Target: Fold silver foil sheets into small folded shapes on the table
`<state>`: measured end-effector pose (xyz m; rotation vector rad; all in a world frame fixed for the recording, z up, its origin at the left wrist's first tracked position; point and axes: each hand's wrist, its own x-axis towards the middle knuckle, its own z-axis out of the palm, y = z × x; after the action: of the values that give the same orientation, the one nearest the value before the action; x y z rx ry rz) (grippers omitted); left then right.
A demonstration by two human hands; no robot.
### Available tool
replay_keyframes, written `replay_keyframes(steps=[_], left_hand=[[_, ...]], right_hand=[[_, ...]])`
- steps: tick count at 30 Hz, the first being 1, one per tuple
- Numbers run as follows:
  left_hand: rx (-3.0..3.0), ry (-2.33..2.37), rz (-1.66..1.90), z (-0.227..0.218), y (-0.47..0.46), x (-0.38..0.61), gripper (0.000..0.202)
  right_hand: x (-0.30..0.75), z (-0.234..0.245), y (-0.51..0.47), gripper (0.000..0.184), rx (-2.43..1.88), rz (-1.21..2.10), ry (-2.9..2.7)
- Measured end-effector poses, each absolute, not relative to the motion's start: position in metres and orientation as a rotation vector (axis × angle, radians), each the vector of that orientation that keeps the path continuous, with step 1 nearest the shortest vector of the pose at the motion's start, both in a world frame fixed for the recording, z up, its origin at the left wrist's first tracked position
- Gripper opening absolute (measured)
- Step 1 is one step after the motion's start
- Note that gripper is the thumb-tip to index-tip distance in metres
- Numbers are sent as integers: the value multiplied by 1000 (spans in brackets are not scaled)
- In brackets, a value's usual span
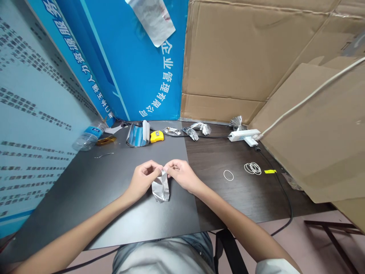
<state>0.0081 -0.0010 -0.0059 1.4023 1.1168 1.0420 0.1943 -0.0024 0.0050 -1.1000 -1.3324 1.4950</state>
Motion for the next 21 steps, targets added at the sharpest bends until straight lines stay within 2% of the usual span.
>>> replay_keyframes(steps=[7,14,21], left_hand=[[1341,1026,1005,-2,4,5,27],[1275,900,838,5,10,0,34],[1091,989,1095,15,10,-1,32]], right_hand=[[197,10,0,42,-1099,1533,-1306],[200,9,1,35,-1119,1535,-1235],[205,9,4,33,-974,1691,-908]])
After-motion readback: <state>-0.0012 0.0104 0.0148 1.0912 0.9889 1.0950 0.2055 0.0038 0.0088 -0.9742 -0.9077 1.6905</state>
